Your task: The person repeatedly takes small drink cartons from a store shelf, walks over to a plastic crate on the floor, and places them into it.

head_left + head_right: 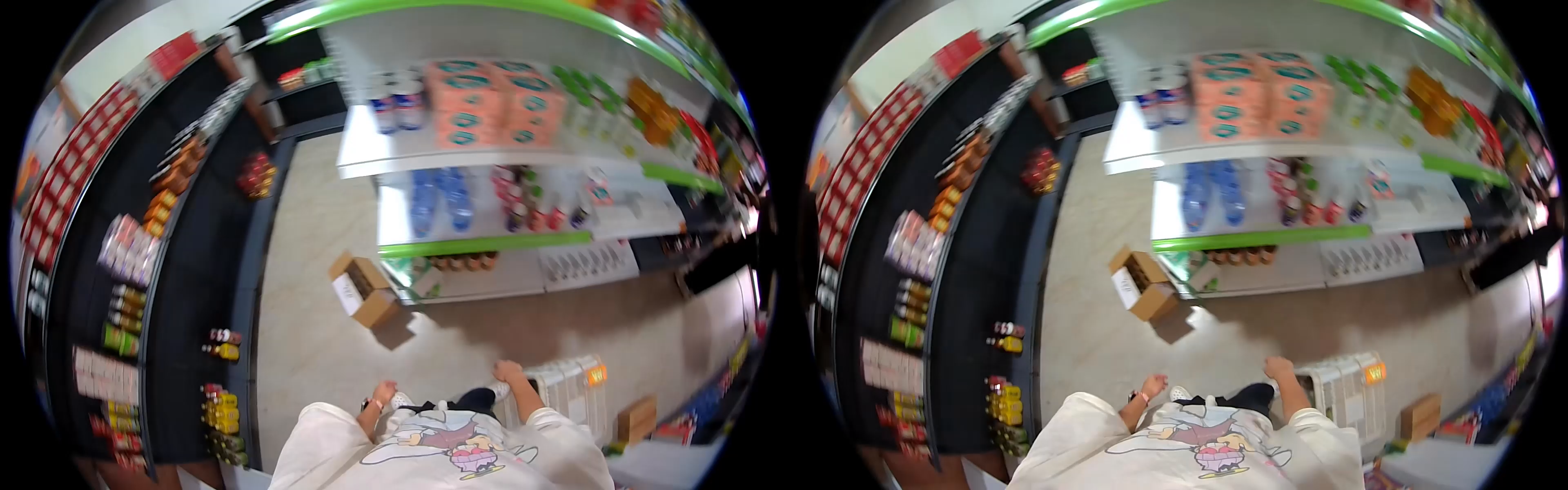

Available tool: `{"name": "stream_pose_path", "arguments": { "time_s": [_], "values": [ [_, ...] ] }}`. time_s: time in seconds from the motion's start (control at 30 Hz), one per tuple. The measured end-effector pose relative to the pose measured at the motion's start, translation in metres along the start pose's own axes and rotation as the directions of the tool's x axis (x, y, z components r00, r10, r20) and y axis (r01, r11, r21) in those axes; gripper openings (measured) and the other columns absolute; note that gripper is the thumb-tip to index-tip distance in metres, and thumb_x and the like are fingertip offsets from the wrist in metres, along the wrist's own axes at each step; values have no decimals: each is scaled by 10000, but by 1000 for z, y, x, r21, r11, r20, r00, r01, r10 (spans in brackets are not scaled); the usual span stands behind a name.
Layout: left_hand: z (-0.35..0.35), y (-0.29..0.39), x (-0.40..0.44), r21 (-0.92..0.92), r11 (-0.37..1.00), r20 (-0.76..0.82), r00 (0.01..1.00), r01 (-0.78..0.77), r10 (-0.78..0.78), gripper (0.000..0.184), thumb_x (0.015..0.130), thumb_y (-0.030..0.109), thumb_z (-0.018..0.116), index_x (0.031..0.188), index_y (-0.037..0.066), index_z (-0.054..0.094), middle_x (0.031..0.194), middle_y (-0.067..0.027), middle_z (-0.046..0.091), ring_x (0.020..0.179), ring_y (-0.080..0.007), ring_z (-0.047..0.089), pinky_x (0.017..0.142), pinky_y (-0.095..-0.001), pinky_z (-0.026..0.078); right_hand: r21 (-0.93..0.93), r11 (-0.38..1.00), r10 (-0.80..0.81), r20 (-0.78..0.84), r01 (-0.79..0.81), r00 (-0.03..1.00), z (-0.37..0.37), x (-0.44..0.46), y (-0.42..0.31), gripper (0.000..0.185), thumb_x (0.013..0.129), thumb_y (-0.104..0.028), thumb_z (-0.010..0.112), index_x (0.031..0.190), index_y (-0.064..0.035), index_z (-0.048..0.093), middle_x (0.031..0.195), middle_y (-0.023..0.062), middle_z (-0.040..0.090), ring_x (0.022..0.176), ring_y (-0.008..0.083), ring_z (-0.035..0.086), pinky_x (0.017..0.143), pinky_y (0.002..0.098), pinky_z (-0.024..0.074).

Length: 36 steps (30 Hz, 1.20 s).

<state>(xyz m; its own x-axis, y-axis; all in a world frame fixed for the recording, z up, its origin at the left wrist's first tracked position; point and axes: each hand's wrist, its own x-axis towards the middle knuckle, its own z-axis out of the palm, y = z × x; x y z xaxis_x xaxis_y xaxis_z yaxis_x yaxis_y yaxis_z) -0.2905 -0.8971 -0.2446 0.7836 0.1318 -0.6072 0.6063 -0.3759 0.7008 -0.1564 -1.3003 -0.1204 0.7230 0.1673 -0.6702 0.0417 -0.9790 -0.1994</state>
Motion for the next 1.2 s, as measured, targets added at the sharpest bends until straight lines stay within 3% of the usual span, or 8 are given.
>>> {"name": "stream_pose_path", "arguments": {
  "time_s": [0.1, 0.2, 0.47, 0.6, 0.77, 0.9, 1.13, 1.2],
  "values": [
    [-52, -76, -45, -50, 993, -79, 991, 104, -108, 278, 878, 187, 458, 1037, 4, 593, 856, -128, 646, 738, -186, 619, 654, -283, 498, -134, 977, 187, 169, -165, 968, 35, 24, -47, 478, 736, -308, 551, 1154, -77, 571, 1185, 170, 541, 1113, 294, 516, 911, 386, 425],
    [-92, -130, -110, -268, 942, -210, 941, 205, -264, 267, 864, 172, 469, 1036, 15, 598, 855, -124, 647, 728, -189, 621, 638, -282, 496, 260, 965, -57, 45, 43, 997, 120, 79, -93, 428, 745, -321, 541, 1104, -97, 601, 1115, 202, 570, 1062, 335, 534, 889, 368, 435],
    [-149, -250, -218, -521, 751, -395, 665, 407, -634, 274, 806, 240, 500, 853, 33, 673, 707, -105, 655, 656, -181, 633, 612, -316, 485, -66, 899, -427, 93, 434, 899, 133, 63, -289, 331, 761, -291, 546, 1004, -80, 623, 918, 174, 640, 886, 315, 605, 811, 376, 470],
    [-141, -251, -226, -500, 780, -410, 691, 377, -596, 297, 797, 288, 503, 855, 45, 664, 783, -135, 657, 712, -264, 632, 626, -364, 481, 396, 869, -314, -20, 296, 949, 144, 138, -314, 281, 793, -239, 533, 938, -7, 595, 742, 120, 647, 634, 186, 612, 611, 322, 497],
    [-126, -224, -194, -487, 786, -437, 673, 380, -596, 292, 790, 282, 478, 840, 54, 652, 883, -151, 645, 836, -340, 606, 707, -396, 468, -48, 905, -398, 251, 423, 882, 151, 177, -331, 298, 800, -237, 531, 1020, -58, 622, 874, 109, 662, 780, 239, 629, 677, 320, 500],
    [-175, -235, -166, -533, 682, -397, 564, 501, -724, 294, 791, 289, 482, 845, 56, 652, 856, -141, 651, 819, -322, 613, 710, -400, 466, -389, 571, -579, 434, 723, 690, 149, 235, -370, 310, 803, -241, 528, 1046, -71, 620, 909, 98, 656, 828, 255, 615, 676, 309, 492],
    [-330, -231, -100, -644, 753, -459, 719, 134, -521, 310, 801, 333, 497, 789, 61, 645, 712, -112, 637, 661, -196, 616, 567, -347, 474, -6, 831, -519, 349, 556, 780, 84, 350, -537, 296, 824, -272, 525, 968, -34, 626, 812, 114, 649, 661, 221, 611, 550, 324, 480],
    [-387, -246, -52, -678, 686, -283, 767, 265, -576, 269, 818, 284, 512, 862, 48, 633, 710, -98, 632, 632, -156, 599, 544, -293, 464, 203, 949, -290, 269, 241, 918, 47, 344, -637, 305, 773, -284, 500, 835, -26, 651, 686, 131, 631, 643, 216, 605, 573, 374, 458]
  ]
}}
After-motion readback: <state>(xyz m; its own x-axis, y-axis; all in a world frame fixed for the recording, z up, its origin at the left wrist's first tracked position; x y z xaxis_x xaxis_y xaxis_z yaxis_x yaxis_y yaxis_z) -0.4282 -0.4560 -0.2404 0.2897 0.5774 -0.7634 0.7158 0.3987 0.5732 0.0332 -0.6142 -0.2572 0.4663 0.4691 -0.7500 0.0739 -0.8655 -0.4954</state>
